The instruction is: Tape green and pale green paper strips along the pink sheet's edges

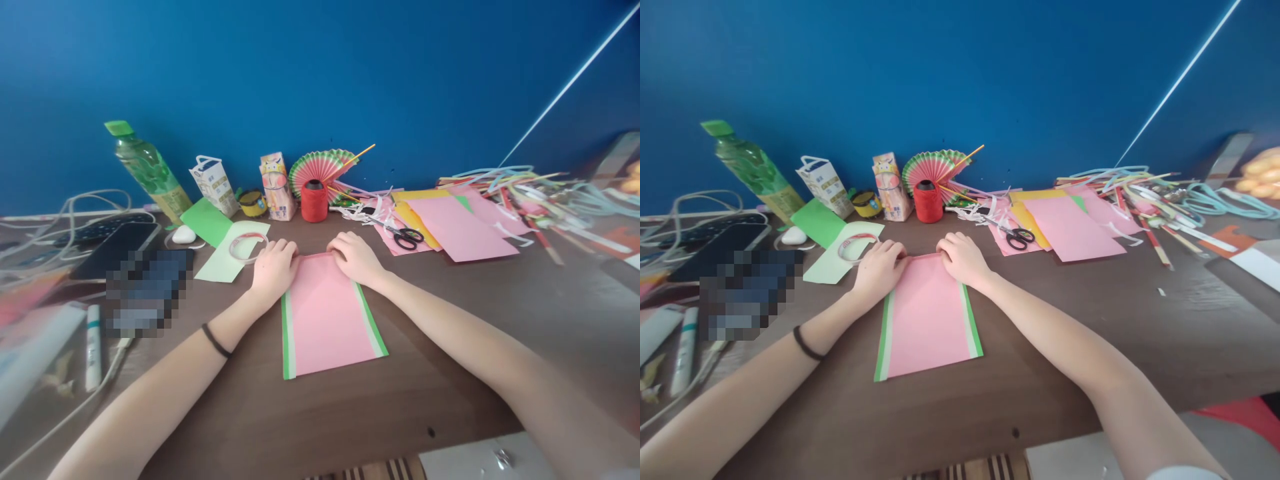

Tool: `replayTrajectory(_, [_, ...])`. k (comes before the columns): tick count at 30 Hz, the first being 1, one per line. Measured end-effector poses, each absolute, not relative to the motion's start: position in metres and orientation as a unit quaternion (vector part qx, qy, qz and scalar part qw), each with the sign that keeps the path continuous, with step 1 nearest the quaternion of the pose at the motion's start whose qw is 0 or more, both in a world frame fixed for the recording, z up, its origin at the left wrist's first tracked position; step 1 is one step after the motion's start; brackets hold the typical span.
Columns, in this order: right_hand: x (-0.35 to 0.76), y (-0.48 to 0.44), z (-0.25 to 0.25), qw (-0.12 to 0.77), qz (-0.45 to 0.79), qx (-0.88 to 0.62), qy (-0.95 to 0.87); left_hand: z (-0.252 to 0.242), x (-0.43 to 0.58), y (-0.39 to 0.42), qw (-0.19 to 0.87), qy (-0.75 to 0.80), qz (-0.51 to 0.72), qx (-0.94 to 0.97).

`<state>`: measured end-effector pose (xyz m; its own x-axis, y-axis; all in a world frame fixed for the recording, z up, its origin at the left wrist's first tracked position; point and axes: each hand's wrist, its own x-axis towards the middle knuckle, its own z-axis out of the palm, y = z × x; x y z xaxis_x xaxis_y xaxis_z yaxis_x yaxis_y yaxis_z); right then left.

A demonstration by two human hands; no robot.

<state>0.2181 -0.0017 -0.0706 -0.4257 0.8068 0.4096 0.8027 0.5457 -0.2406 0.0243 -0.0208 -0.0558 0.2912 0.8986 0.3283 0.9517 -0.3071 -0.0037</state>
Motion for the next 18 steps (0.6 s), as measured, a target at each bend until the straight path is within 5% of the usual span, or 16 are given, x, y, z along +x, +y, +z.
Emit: replayTrajectory(18, [0.2179,-0.0050,-0.0678,0.223,-0.012,-0.434,-0.873,-0.0454,0.0248,-0.0203,-0.065,-0.547,-0.137,-0.824])
